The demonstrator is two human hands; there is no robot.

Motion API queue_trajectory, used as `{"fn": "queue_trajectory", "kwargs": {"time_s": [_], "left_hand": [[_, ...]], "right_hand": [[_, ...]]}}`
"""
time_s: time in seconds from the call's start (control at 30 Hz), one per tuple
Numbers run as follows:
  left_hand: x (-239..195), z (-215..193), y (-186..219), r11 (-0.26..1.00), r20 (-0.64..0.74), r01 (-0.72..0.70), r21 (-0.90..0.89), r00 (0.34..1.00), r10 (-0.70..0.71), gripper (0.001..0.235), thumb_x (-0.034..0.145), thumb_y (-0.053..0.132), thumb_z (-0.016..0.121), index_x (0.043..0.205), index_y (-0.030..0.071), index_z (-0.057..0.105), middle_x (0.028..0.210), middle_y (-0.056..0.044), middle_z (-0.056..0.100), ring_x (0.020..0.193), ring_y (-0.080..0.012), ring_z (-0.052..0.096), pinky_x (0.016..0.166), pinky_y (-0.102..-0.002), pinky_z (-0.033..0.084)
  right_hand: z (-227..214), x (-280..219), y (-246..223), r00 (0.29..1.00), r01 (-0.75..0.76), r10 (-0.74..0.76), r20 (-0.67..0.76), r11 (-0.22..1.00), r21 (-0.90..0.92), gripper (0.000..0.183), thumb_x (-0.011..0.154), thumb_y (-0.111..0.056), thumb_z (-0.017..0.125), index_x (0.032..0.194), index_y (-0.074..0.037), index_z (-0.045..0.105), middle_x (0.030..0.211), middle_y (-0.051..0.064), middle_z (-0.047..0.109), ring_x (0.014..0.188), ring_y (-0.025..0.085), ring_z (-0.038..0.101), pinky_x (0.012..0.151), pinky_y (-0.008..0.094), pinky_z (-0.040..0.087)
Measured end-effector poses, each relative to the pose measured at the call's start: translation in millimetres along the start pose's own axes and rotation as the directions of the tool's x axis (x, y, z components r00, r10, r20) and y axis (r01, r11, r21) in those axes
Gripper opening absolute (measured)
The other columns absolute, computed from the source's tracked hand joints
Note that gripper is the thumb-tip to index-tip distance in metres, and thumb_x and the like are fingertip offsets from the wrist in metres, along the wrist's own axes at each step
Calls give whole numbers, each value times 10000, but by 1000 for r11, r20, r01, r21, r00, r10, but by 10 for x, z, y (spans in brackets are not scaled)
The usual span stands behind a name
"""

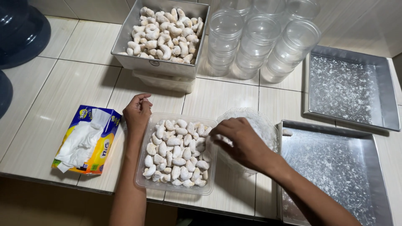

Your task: Wiping a plastic container and coating snacks with powdered sugar before placing them on a tray

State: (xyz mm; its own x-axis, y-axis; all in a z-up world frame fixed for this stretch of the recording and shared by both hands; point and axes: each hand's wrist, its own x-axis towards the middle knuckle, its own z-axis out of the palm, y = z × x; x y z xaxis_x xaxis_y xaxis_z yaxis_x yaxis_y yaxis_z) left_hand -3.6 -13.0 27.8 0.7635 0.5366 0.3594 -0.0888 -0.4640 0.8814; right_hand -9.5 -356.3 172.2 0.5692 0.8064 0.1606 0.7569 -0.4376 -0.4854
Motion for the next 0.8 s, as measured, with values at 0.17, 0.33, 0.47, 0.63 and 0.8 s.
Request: {"fn": "queue_trajectory", "kwargs": {"time_s": [0.17, 0.33, 0.47, 0.63, 0.8], "left_hand": [[7, 4, -63, 1000, 7, -1, 3, 1000, 1, 222, 962, 66, 583, 1079, 98, 768, 714, -62, 687, 554, -150, 622, 617, -312, 535], [0, -2, -18, 1000, 16, 0, -1, 1000, 0, 222, 966, 58, 576, 1087, 74, 762, 721, -73, 679, 560, -154, 615, 617, -316, 525], [2, 20, -60, 1000, 7, 1, 3, 1000, -1, 214, 969, 59, 583, 1074, 87, 768, 721, -64, 679, 559, -147, 612, 607, -312, 518], [-4, 45, -121, 1000, -3, 6, -5, 1000, -6, 219, 964, 51, 588, 1073, 97, 773, 725, -60, 681, 562, -138, 610, 601, -304, 513], [2, 36, -121, 1000, -4, -4, -26, 1000, 4, 216, 972, 42, 578, 1076, 67, 766, 722, -78, 673, 556, -141, 599, 592, -306, 506]], "right_hand": [[-317, -276, 261, 956, -291, 291, -29, 957, 12, 142, 928, -179, 688, 1051, -127, 738, 929, 66, 758, 942, 272, 724, 969, 447, 478], [-204, -710, 475, 924, -369, 378, 52, 919, -137, 102, 903, -199, 709, 986, -201, 769, 893, -1, 764, 910, 205, 738, 980, 407, 467], [-14, -893, 662, 932, -309, 335, 139, 934, -180, 84, 872, -205, 719, 943, -233, 754, 916, -42, 742, 959, 183, 702, 997, 401, 450], [41, -897, 653, 935, -305, 335, 113, 927, -218, 95, 917, -203, 675, 945, -242, 757, 944, -49, 739, 964, 163, 679, 1005, 392, 448], [74, -944, 695, 939, -288, 327, 109, 918, -272, 93, 875, -233, 725, 964, -255, 741, 991, -64, 699, 990, 156, 643, 1013, 407, 440]]}}
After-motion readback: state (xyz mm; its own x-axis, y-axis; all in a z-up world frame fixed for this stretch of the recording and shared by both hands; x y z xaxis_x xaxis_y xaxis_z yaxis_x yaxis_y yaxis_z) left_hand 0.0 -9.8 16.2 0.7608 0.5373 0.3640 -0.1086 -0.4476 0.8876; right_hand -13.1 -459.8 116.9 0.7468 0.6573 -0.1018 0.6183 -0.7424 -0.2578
